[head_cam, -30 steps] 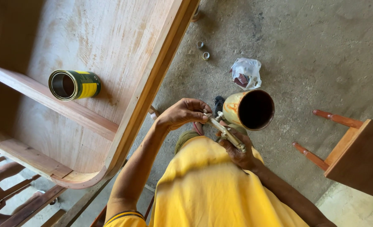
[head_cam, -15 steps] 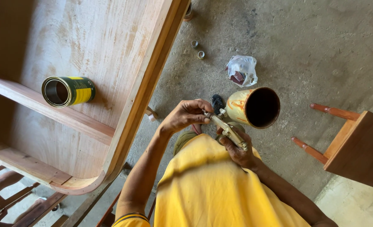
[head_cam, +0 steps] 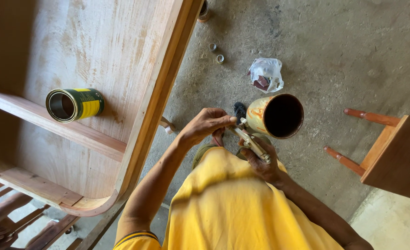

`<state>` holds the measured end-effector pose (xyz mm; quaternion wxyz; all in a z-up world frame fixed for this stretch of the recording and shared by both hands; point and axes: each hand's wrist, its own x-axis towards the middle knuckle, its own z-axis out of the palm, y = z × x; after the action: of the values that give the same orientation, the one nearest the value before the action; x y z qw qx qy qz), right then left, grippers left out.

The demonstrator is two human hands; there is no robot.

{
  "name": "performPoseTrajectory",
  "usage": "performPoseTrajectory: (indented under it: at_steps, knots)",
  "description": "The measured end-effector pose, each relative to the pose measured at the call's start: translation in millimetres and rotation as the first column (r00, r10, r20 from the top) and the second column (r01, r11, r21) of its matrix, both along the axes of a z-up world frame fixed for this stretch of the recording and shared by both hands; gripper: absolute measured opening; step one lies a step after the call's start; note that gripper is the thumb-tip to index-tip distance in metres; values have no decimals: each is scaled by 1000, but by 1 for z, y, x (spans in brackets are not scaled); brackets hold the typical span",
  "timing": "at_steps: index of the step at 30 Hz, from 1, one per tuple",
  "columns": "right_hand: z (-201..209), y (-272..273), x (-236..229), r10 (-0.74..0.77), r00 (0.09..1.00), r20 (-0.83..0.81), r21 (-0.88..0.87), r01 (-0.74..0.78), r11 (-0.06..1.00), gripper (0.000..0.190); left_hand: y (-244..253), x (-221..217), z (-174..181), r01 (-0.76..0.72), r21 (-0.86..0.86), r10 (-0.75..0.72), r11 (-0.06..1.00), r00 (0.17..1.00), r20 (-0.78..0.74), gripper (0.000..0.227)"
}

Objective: The person pours dark liquid from a can into a spray gun and then sprays a wooden table with the spray gun.

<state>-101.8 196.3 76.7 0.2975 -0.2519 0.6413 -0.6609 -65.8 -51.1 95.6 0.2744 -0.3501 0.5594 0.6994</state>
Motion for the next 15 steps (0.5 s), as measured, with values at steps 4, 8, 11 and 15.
performPoseTrajectory:
  at_steps: [4, 8, 11, 15]
  knots:
    - [-31, 20, 16, -48, 939, 342, 138, 0, 990, 24, -5, 8, -14, -58, 225, 111, 973, 966, -234, 28]
    - [-21, 14, 10, -38, 940, 338, 124, -5, 992, 23, -7, 10, -24, -69, 388, 193, 919, 937, -290, 25]
    - [-22, 10, 8, -36, 941, 335, 95, 4, 995, 24, -7, 12, -31, -58, 459, 249, 886, 896, -367, 25]
    - [-17, 2, 4, -44, 931, 363, -33, 60, 998, 27, -5, 12, -22, -83, 345, 233, 935, 877, -420, 20]
